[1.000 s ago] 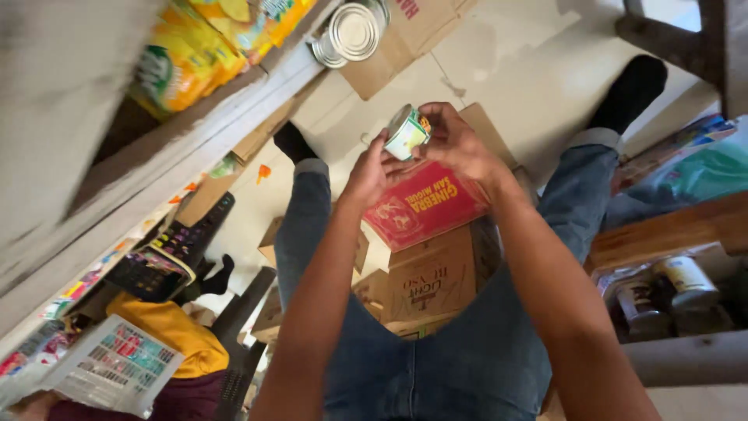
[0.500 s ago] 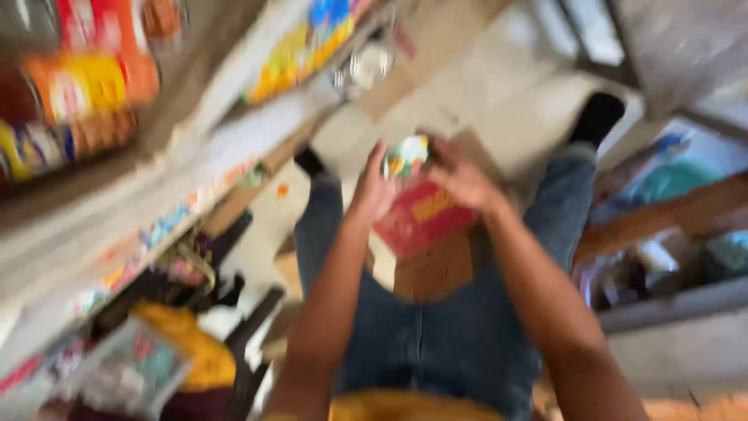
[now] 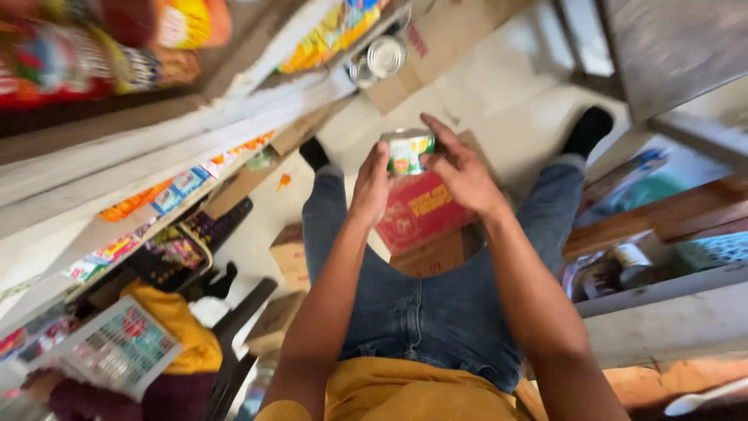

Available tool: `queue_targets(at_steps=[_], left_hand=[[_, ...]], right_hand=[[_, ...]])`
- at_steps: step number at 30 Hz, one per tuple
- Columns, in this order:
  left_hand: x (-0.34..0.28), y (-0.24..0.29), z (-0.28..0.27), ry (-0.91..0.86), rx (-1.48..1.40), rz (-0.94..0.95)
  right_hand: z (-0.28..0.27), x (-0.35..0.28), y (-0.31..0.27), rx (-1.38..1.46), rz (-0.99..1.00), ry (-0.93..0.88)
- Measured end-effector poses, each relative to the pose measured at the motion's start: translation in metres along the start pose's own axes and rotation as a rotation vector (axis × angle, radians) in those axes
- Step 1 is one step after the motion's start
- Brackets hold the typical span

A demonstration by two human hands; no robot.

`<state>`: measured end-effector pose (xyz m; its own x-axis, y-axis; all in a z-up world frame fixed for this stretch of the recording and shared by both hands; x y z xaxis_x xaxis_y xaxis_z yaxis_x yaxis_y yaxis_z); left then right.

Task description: The recorder is seen picking up canned goods from boxes on the floor and organizing them onto grocery store shelves.

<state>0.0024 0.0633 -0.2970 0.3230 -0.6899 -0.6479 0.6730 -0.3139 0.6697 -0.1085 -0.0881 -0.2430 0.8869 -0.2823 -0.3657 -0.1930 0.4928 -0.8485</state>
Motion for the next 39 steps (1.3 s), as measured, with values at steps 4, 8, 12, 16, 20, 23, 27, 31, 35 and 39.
queue_targets(at_steps=[4,8,12,16,20,23,27,31,35,39], left_hand=[[-0.025,0.057,0.036,0.020,0.305,0.128],[-0.064,0.133,0.094,-0.019,0.581,0.344],[-0.094,0.176,0.118,0.060,0.721,0.453],[-0.102,0.188,0.118,0.003,0.551,0.551],[-0.049,0.133,0.069,-0.079,0.223,0.408],[-0.100,0.193,0.114,-0.247,0.012,0.190],[-0.093,0.174,0.113,-0.485,-0.217,0.225],[-0.107,0.190,0.127,-0.562,-0.579,0.224],[-0.107,0.190,0.124,-0.560,-0.440,0.202],[-0.115,0.210,0.118,-0.427,-0.199,0.329]], right_hand=[[0.005,-0.006,-0.063,-0.082,-0.032,-0.025],[0.012,-0.012,-0.102,0.032,-0.094,-0.007],[0.016,-0.018,-0.129,-0.039,-0.208,-0.009],[0.021,-0.026,-0.157,0.030,-0.250,0.085],[0.002,-0.025,-0.160,-0.025,-0.345,0.022],[0.033,-0.038,-0.208,-0.188,-0.234,-0.050],[0.054,-0.045,-0.248,-0.473,-0.323,-0.100],[0.075,-0.048,-0.245,-0.218,-0.376,-0.220],[0.064,-0.043,-0.228,-0.066,-0.424,-0.173],[0.066,-0.048,-0.245,-0.050,-0.369,-0.198]])
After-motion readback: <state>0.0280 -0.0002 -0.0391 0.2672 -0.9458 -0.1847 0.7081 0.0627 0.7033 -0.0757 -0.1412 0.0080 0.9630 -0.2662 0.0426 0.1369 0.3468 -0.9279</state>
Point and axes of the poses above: each hand's wrist, its own x-axis towards the middle knuckle, its own z-axis out of the palm, y = z × x, the point moved 5 cm from there along x, towards the middle knuckle, and after that the axes turned 9 degrees about -y, right-handed, at the moved point
